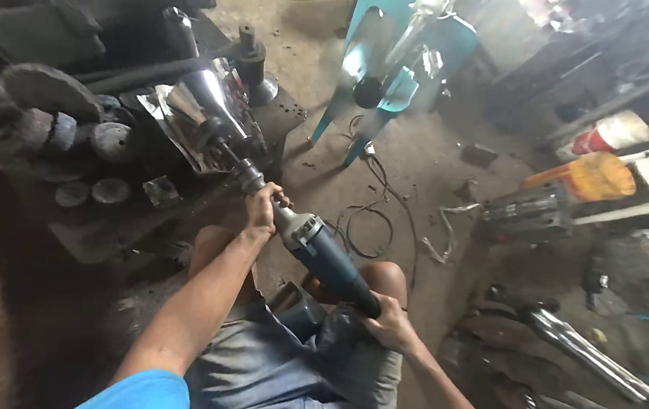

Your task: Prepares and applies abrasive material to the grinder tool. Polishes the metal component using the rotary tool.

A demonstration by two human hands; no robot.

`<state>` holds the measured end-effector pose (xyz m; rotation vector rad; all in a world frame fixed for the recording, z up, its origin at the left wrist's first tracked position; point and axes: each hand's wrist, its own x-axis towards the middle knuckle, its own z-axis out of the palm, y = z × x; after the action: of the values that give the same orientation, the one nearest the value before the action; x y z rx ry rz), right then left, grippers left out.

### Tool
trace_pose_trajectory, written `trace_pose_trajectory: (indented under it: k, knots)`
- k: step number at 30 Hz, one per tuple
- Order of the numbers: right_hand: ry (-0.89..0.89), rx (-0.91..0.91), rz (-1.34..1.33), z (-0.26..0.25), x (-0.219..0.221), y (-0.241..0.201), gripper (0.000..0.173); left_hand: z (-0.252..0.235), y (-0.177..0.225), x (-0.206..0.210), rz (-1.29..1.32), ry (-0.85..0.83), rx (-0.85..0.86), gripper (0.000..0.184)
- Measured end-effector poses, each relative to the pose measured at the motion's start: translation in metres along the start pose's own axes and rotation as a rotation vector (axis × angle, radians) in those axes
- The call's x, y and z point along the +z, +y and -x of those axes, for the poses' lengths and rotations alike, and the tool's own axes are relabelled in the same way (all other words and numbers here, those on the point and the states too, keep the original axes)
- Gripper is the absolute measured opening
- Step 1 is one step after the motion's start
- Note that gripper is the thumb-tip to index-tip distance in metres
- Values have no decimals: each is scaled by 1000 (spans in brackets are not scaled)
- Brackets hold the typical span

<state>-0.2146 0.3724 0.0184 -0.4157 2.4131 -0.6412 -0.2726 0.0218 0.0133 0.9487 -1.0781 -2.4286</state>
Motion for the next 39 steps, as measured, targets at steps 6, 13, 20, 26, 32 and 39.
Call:
trace_pose_trajectory:
  k: [6, 13, 20, 26, 32, 39]
  knots:
    - [27, -17, 23, 0, 4, -2, 37, 0, 3, -4, 43, -26, 4, 13]
    - [-5, 35, -158, -2, -4, 6, 30, -8, 4, 31, -43, 32, -52, 5]
    - [-54, 100, -256, -12, -12, 11, 29, -26, -2, 58, -130, 97, -111, 8]
    - [-18, 43, -180, -4, -7, 10, 27, -11, 2, 42, -60, 58, -66, 6]
    - [3, 12, 7, 5, -2, 1, 38, 3, -4, 3, 26, -35, 0, 15]
    - [-5, 13, -27, 5, -4, 3, 36, 1, -5, 8, 23, -33, 2, 10]
